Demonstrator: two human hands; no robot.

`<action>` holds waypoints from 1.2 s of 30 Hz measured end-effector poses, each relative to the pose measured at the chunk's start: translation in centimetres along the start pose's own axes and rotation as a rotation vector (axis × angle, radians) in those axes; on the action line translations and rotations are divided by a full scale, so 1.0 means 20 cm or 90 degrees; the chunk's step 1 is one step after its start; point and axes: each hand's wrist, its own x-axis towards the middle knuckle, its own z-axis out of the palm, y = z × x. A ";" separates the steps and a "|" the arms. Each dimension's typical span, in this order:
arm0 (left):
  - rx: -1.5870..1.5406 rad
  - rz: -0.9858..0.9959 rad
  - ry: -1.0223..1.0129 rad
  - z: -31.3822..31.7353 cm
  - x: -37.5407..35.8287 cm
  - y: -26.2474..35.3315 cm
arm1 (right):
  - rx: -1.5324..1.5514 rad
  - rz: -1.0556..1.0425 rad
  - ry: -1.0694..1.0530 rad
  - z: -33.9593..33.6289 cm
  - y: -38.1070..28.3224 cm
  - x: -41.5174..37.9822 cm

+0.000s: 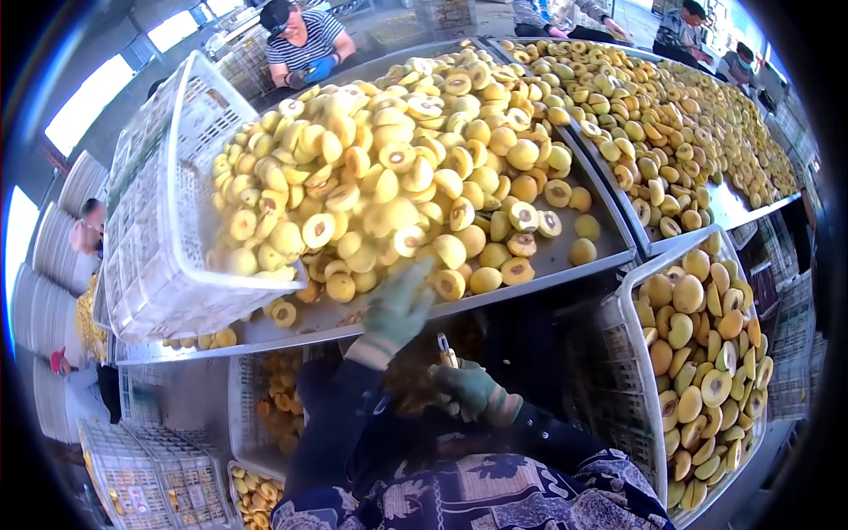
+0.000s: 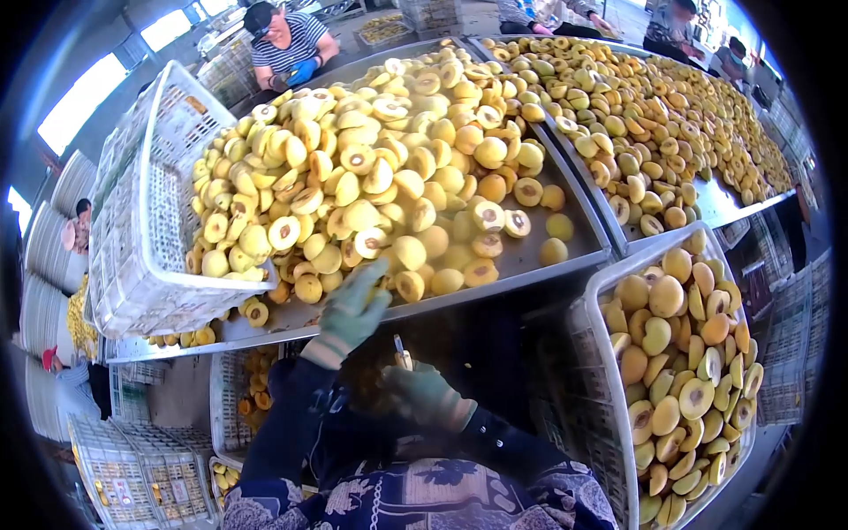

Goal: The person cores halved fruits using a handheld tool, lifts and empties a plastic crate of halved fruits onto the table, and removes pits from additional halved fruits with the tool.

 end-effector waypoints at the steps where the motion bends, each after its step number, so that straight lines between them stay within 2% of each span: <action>1: 0.020 -0.028 -0.073 0.07 0.07 0.01 | 0.010 -0.016 0.041 0.00 -0.02 -0.03; 2: 0.041 -0.055 -0.146 0.13 0.12 0.02 | 0.020 -0.030 0.082 0.01 -0.05 -0.07; 3: 0.065 -0.062 -0.164 0.16 0.15 0.04 | 0.030 -0.045 0.124 0.01 -0.07 -0.09; 6: 0.105 -0.075 -0.215 0.21 0.20 0.07 | 0.210 -0.247 0.203 -0.01 -0.09 -0.09; 8: 0.084 -0.083 -0.233 0.21 0.21 0.07 | 0.126 -0.238 0.204 -0.11 -0.11 -0.08; 11: 0.070 -0.096 -0.172 0.25 0.16 0.03 | 0.108 -0.235 0.228 -0.12 -0.18 -0.05; 14: -0.047 -0.133 -0.078 0.26 0.09 -0.04 | 0.080 -0.262 0.266 -0.10 -0.24 -0.04; 15: -0.052 -0.103 -0.018 0.25 0.07 -0.06 | 0.063 -0.282 0.295 -0.09 -0.27 -0.01; 17: -0.204 -0.160 0.038 0.22 0.03 -0.08 | 0.020 -0.305 0.331 -0.09 -0.31 0.02; 18: -0.279 -0.187 0.065 0.21 0.02 -0.09 | 0.007 -0.296 0.302 -0.09 -0.34 0.02; 19: -0.477 -0.265 0.018 0.13 0.03 0.03 | -0.004 -0.284 0.271 -0.08 -0.37 0.03; 21: -0.590 -0.273 0.057 0.13 -0.04 0.06 | 0.029 -0.288 0.191 -0.02 -0.39 0.03; 22: -0.644 -0.278 0.080 0.13 -0.08 0.08 | 0.020 -0.242 0.172 0.01 -0.40 0.03; 23: -0.775 -0.373 0.140 0.12 -0.09 0.13 | 0.010 -0.196 0.152 0.04 -0.41 0.03; 24: -0.883 -0.382 0.143 0.13 -0.12 0.13 | -0.001 -0.152 0.134 0.07 -0.41 0.03; 25: -0.903 -0.407 0.187 0.12 -0.14 0.17 | -0.006 -0.170 0.134 0.14 -0.38 0.02; 26: -0.924 -0.431 0.233 0.11 -0.16 0.19 | -0.043 -0.151 0.133 0.15 -0.36 0.03; 28: -0.937 -0.377 0.245 0.09 -0.21 0.16 | -0.211 -0.345 0.220 0.17 -0.26 0.06; 29: -0.942 -0.349 0.252 0.08 -0.23 0.14 | -0.274 -0.380 0.200 0.17 -0.21 0.08; 31: -0.924 -0.399 0.247 0.03 -0.25 0.15 | -0.397 -0.453 0.159 0.15 -0.15 0.09; 34: -0.903 -0.446 0.248 -0.03 -0.27 0.19 | -0.568 -0.411 0.126 0.15 -0.18 0.05; 36: -0.901 -0.462 0.268 -0.05 -0.29 0.21 | -0.574 -0.412 0.106 0.13 -0.15 0.06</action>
